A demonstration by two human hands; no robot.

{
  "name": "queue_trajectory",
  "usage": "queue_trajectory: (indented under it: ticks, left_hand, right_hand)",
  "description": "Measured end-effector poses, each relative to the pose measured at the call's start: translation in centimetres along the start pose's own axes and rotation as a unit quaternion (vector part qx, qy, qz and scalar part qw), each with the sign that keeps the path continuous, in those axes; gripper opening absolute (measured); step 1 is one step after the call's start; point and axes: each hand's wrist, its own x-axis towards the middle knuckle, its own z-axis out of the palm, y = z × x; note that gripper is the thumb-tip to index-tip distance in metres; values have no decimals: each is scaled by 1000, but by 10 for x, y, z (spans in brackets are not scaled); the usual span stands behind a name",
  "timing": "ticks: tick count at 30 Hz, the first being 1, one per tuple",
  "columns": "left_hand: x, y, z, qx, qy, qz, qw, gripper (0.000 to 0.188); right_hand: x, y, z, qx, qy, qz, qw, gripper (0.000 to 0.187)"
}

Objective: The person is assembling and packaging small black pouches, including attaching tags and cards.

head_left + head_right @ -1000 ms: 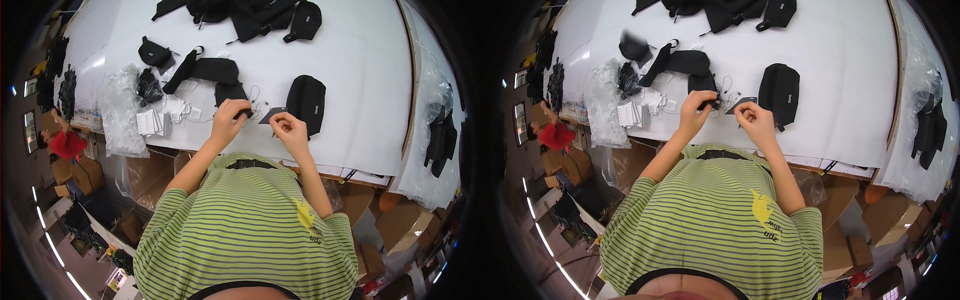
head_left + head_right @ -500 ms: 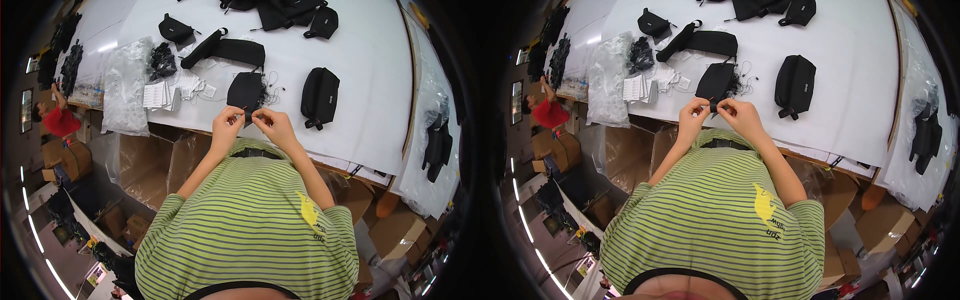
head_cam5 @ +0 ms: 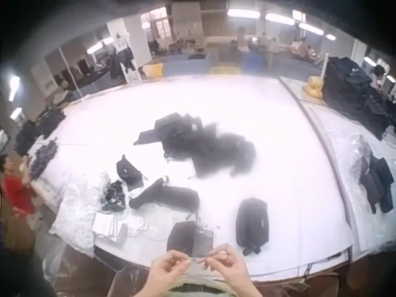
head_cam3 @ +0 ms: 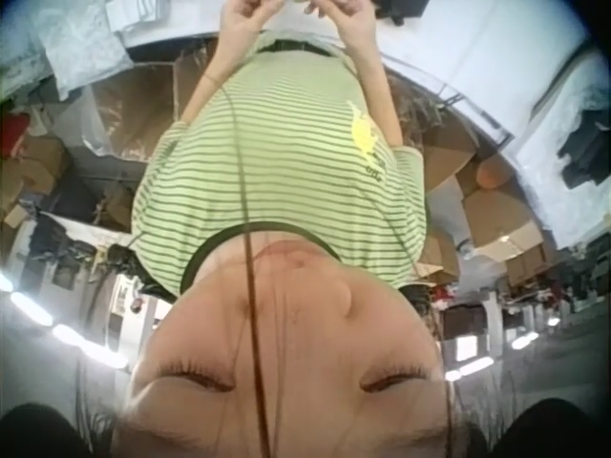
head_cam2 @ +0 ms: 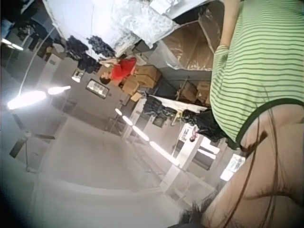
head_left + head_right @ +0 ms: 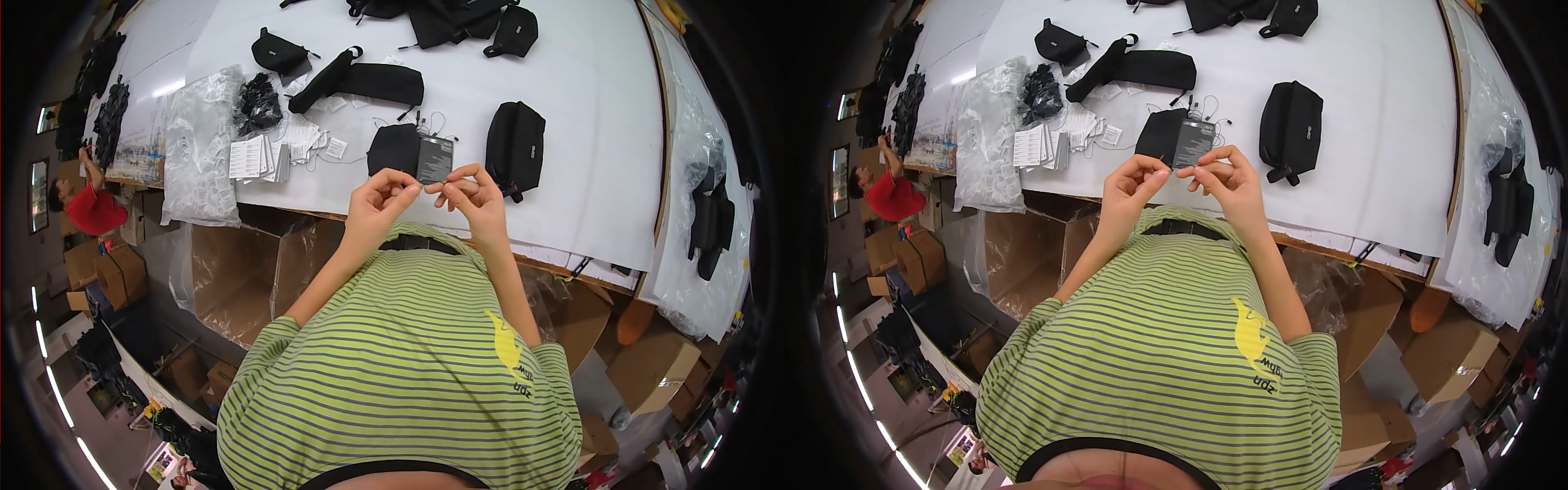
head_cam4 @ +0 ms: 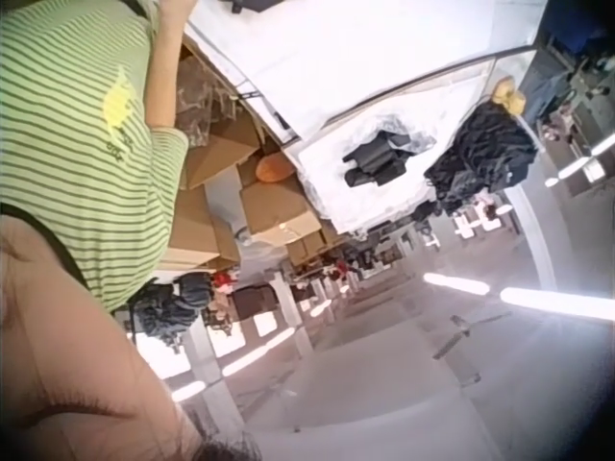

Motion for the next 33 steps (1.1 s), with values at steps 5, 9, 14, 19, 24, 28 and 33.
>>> queue_trajectory:
  ticks: [5, 9, 14, 19, 24, 28, 33]
  left_hand:
    - [1, -2, 7, 49, 19, -2, 999, 8]
    - [0, -2, 11, 73, 22, 9, 997, 8]
    - [0, -3, 13, 98, 40, 24, 994, 7]
    - [-1, -4, 14, 173, 62, 61, 981, 7]
    - [-1, -9, 17, 134, 62, 50, 988, 6]
    - [0, -8, 13, 101, 26, 4, 995, 5]
    - [73, -31, -19, 313, -175, 151, 921, 25]
  right_hand:
    - [-1, 4, 7, -10, 20, 24, 999, 12]
    - [0, 2, 12, -6, 49, 31, 998, 18]
    - [0, 0, 14, -18, 68, 45, 997, 21]
    - [0, -1, 18, -15, 66, 58, 996, 22]
    - [-2, 3, 23, -17, 83, 47, 995, 22]
    - [-2, 1, 15, -10, 58, 63, 996, 21]
    - [-9, 6, -20, -44, 39, 76, 995, 17]
